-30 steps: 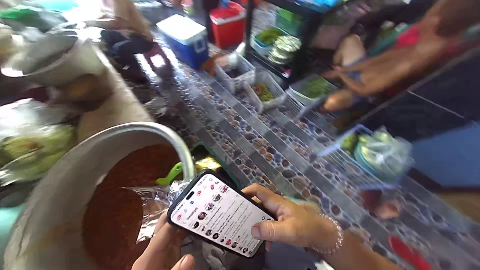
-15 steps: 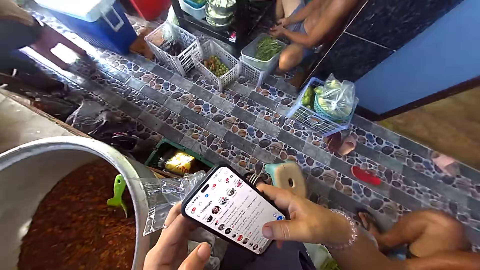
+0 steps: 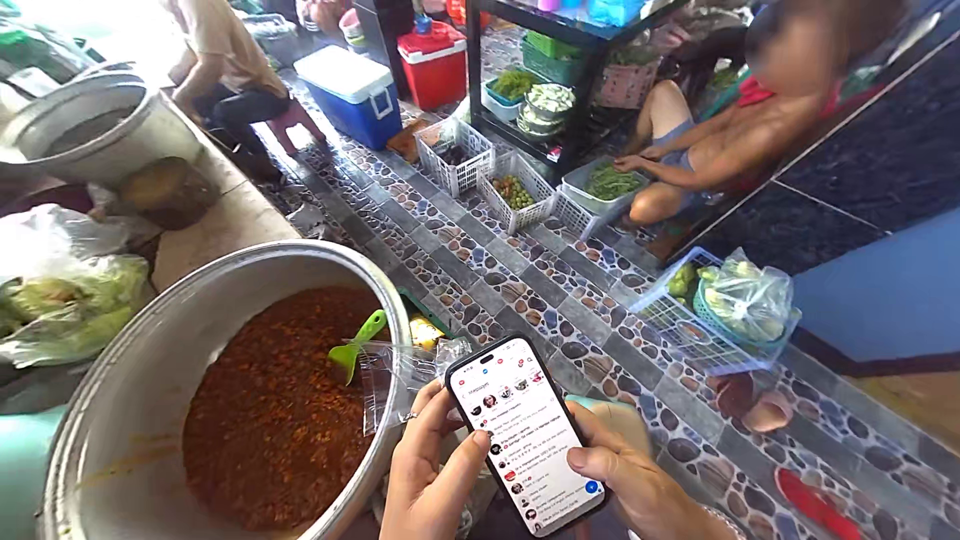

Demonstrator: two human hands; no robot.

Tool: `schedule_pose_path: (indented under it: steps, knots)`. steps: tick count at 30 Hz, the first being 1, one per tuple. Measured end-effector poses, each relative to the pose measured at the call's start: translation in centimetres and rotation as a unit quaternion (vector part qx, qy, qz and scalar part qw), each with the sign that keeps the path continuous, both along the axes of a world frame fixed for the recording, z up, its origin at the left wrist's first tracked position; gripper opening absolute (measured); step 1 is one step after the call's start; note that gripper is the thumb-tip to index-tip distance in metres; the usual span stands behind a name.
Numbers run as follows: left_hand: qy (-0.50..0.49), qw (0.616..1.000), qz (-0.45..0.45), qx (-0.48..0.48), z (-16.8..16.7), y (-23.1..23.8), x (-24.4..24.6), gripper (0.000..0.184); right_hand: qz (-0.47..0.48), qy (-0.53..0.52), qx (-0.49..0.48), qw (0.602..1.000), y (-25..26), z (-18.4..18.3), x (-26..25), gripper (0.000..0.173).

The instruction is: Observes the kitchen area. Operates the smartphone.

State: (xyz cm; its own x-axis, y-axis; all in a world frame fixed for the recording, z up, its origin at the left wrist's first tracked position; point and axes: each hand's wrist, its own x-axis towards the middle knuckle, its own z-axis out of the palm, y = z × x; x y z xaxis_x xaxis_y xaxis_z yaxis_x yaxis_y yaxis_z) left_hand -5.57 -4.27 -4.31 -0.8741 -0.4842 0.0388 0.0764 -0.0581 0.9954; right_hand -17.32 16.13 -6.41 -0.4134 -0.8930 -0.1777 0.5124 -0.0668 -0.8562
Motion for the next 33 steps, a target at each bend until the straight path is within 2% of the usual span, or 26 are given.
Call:
schedule_pose_path:
  steps: [7,9,14,17,23,28,33]
  knots:
    - [0.021,0.995,0.094,-0.034,0.0,1.2,-0.3,0.036,0.0,0.024,0.001,1.0,-0.4,1.0,0.6,0.036]
    - [0.034,0.994,0.095,-0.038,0.3,1.0,-0.3,0.036,-0.006,0.023,-0.003,1.0,-0.7,1.2,0.6,0.037]
    - [0.05,0.994,0.077,-0.053,2.0,-0.4,0.4,0.06,-0.077,0.039,-0.021,0.996,-2.1,2.1,0.6,0.033]
    - [0.046,0.992,0.092,-0.08,2.7,-1.4,1.1,0.063,-0.115,0.014,-0.04,0.992,-3.0,2.7,0.2,0.036]
    - [0.08,0.989,0.09,-0.087,3.7,-3.2,2.1,0.05,-0.165,0.011,-0.058,0.984,-3.6,4.8,-1.2,0.043]
    - [0.106,0.987,0.062,-0.106,3.8,-4.4,2.5,0.044,-0.168,0.027,-0.118,0.978,-3.6,5.4,-2.1,0.049]
    - [0.129,0.984,0.051,-0.116,4.1,-4.9,2.8,0.039,-0.178,0.048,-0.123,0.975,-3.6,5.9,-2.2,0.056]
